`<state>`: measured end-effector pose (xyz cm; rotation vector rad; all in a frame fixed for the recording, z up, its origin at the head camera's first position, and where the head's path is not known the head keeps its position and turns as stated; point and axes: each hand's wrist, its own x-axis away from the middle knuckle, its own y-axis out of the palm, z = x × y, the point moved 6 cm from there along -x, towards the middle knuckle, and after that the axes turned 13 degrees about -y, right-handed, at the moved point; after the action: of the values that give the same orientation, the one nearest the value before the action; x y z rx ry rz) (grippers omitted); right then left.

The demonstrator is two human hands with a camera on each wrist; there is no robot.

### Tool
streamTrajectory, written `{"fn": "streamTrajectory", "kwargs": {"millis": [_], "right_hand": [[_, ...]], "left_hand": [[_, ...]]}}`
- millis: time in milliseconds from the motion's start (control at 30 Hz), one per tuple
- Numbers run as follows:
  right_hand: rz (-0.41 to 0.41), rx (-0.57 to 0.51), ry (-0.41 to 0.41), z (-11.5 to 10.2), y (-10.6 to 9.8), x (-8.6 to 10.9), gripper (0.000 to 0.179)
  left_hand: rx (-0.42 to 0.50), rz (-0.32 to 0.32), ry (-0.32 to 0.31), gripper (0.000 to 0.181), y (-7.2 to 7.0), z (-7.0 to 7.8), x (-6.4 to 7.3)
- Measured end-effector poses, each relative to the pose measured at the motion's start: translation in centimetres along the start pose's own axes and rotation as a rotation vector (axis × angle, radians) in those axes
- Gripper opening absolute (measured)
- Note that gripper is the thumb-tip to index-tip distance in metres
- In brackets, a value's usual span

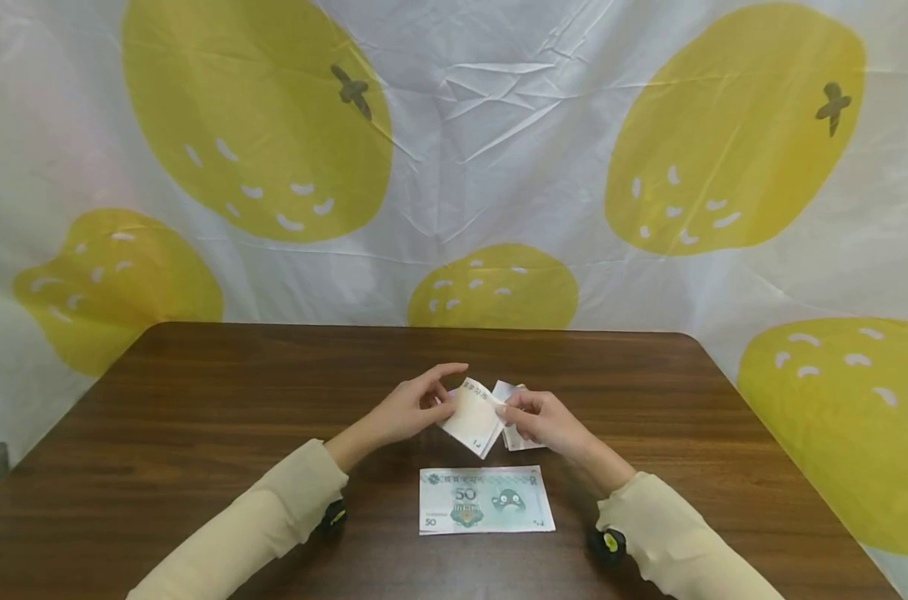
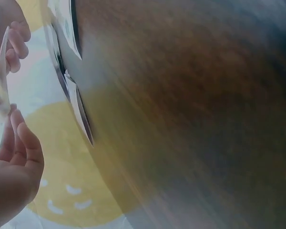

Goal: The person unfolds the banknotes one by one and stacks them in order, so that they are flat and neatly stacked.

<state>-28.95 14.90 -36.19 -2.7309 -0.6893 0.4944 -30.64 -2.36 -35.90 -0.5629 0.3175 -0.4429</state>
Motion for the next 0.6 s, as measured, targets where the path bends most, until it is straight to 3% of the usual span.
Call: {"fn": "streamTrajectory", "kwargs": {"millis": [167,300,433,600], "right_hand": [[-0.001,-0.011,-0.005,1.8,-0.2,-0.2,0.019],[-0.003,0.005,-0.004,1.4,-0.1,-0.1,0.019],[-0.017,0.012,-0.004,0.6,0.1,0.1,0.017],[-0.023,0.038,-0.002,2.7,-0.3,-0.1,0.018]], "left_hand": [[-0.044,-0.046,0.032,0.047,0.0,1.6,0.7],[-0.063,-0.064,0.034,0.041,0.2,1.4,0.7],[-0.075,-0.066,0.054,0.035,0.5,0.3,0.2],[-0.087,-0.084,0.051,0.028,0.6,0.2,0.3]]}}
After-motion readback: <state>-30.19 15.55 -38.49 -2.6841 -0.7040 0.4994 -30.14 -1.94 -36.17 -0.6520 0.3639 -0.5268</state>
